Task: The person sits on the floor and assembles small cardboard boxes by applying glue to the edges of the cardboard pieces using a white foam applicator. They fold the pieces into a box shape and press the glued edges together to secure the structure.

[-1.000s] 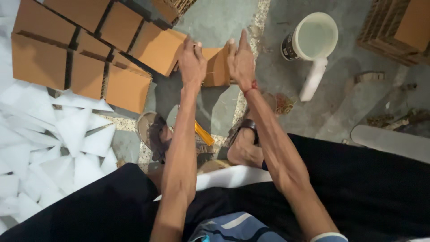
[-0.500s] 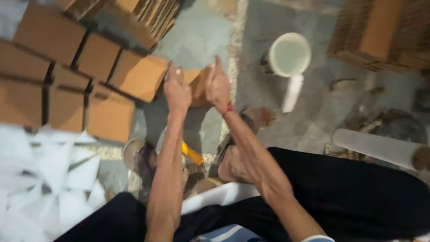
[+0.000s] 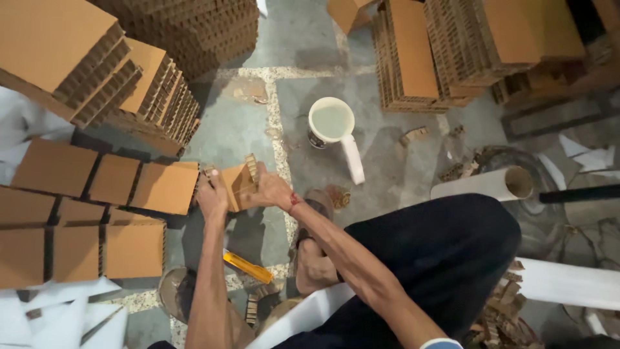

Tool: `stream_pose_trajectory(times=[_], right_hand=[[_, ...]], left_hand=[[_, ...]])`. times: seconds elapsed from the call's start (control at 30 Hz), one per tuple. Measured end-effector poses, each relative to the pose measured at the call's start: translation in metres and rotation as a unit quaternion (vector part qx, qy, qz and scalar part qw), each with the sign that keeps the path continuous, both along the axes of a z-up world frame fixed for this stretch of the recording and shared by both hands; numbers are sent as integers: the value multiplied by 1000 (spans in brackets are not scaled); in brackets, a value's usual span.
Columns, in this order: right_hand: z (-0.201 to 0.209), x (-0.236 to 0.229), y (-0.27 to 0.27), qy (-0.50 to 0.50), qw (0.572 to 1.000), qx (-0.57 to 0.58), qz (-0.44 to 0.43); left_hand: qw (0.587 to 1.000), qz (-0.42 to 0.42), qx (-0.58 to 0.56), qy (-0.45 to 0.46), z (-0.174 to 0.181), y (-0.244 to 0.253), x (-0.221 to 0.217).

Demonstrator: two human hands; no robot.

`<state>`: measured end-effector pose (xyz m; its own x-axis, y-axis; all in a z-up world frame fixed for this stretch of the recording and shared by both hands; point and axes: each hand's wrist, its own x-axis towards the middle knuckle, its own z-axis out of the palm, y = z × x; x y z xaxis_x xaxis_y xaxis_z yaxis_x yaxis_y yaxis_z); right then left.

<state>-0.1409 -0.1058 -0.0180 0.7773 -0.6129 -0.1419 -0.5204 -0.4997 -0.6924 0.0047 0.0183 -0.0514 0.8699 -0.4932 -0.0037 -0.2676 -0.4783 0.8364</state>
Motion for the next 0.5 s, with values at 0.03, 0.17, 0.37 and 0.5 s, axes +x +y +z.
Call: stream_pose_trajectory(times=[0.03,0.17,0.37,0.5], right_hand=[[-7,-3,-1,-3,999,-27,-19],[-30,-7,-26,-18,993,-103,-56],[34,-23,-142,152,985,37,-74],[92,-56,-225,-40,941,315,-115]], left_hand=[[1000,-4,10,9,-2,5,-2],[982,20,-102,158,13,16,-6],[890,35,-293,348,84,18,-11],[919,11,-257,299,95,18,-16]])
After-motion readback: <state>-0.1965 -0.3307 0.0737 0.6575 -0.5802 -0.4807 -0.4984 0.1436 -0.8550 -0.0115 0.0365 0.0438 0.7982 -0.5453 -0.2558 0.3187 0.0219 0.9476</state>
